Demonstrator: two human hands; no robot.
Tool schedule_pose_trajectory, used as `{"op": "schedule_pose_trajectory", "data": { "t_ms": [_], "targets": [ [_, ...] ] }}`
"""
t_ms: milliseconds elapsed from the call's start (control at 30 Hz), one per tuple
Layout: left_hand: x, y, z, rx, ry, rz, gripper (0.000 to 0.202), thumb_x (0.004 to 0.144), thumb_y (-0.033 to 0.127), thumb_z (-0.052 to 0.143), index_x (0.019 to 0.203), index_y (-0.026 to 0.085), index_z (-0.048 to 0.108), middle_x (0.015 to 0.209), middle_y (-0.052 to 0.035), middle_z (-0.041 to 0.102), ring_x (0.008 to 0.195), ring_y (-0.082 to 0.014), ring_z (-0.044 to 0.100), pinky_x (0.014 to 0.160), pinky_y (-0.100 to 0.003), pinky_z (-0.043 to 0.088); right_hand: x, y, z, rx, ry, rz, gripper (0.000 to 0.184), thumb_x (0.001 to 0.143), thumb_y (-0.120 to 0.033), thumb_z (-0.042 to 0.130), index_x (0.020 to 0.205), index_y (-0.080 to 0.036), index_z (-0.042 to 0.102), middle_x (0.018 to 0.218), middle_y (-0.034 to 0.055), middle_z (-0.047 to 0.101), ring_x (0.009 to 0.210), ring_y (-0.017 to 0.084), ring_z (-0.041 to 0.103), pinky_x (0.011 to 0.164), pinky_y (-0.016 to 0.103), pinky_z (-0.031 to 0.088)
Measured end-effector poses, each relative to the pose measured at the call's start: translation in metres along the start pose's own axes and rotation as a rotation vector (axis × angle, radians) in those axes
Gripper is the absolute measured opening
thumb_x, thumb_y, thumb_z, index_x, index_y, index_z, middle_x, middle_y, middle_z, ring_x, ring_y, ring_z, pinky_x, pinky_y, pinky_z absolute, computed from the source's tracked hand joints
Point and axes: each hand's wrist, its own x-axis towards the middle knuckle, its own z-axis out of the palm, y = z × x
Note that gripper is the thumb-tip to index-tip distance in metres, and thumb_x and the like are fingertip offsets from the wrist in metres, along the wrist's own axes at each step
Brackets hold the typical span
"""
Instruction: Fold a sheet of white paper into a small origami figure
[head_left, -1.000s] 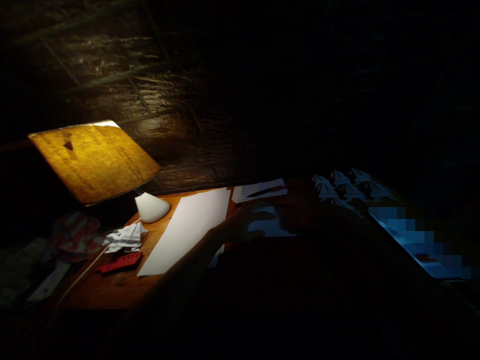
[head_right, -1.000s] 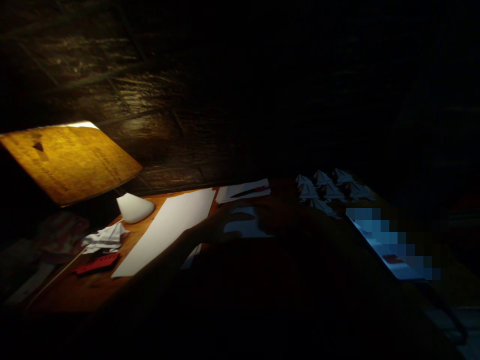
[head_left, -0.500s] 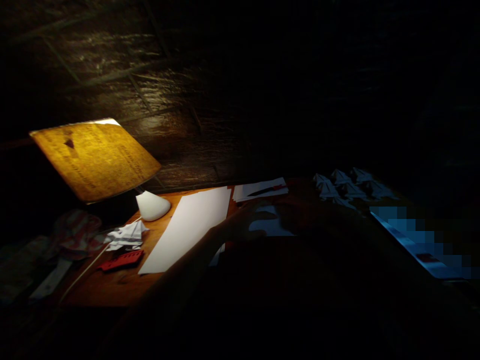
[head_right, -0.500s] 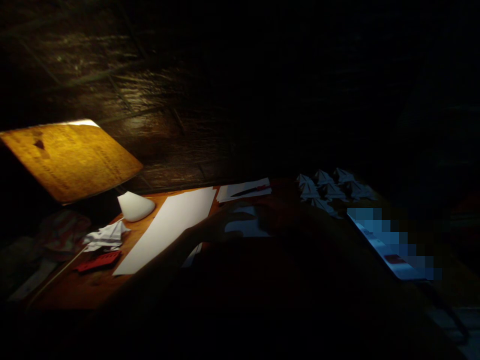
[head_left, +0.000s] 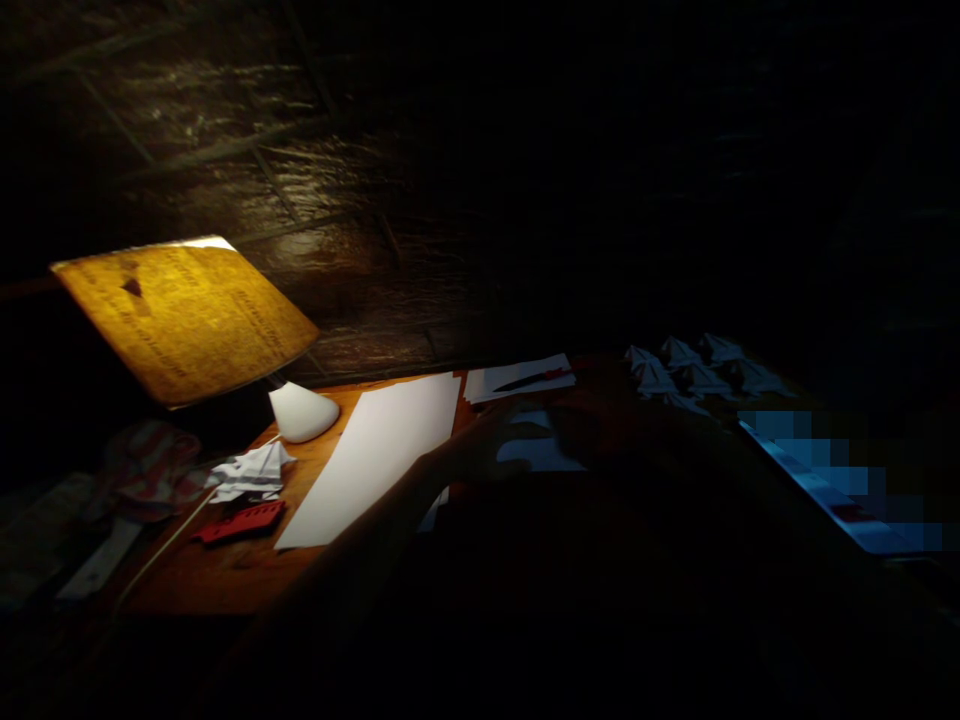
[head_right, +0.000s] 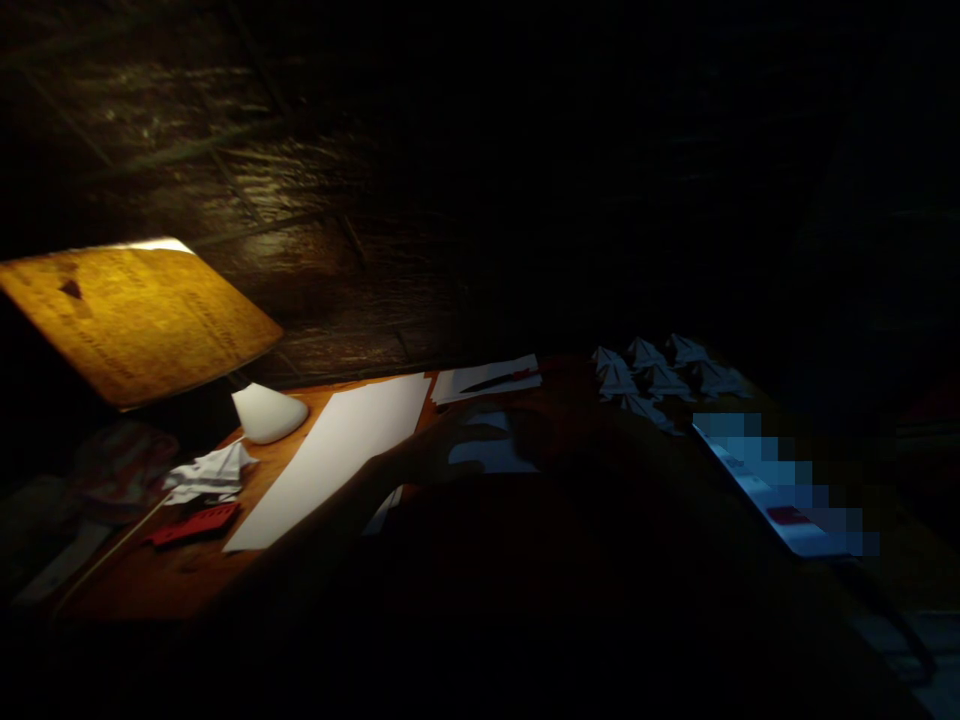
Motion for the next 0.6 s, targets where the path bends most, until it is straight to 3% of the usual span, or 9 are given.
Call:
{"op": "schedule_pose_trajectory", "data": {
  "t_ms": [267, 600],
  "targets": [
    [-0.002, -0.005, 0.002, -0.013, -0.008, -0.02, 0.051, 0.09, 0.018, 0.067, 0.138, 0.033, 0.062, 0.159, -0.0067, 0.038, 0.146, -0.0314, 0.039, 0.12, -0.055, 0.037, 0.003, 0.01, 0.001, 0.024, -0.008, -0.092, 0.085, 0.07, -0.042, 0.08, 0.148, -0.023, 0.052, 0.146, 0.0141, 0.055, 0.133, 0.035, 0.051, 0.115, 0.053, 0.036],
    [0.002, 0.01, -0.001, 0.047, 0.004, -0.013, 0.044, 0.081, 0.01, 0.07, 0.121, 0.027, 0.073, 0.158, -0.0076, 0.041, 0.146, -0.0329, 0.038, 0.119, -0.055, 0.037, 0.004, 0.018, 0.004, 0.047, -0.017, -0.075, 0.09, 0.068, -0.047, 0.083, 0.148, -0.02, 0.052, 0.145, 0.0157, 0.055, 0.135, 0.034, 0.05, 0.116, 0.052, 0.037]
  ]
}}
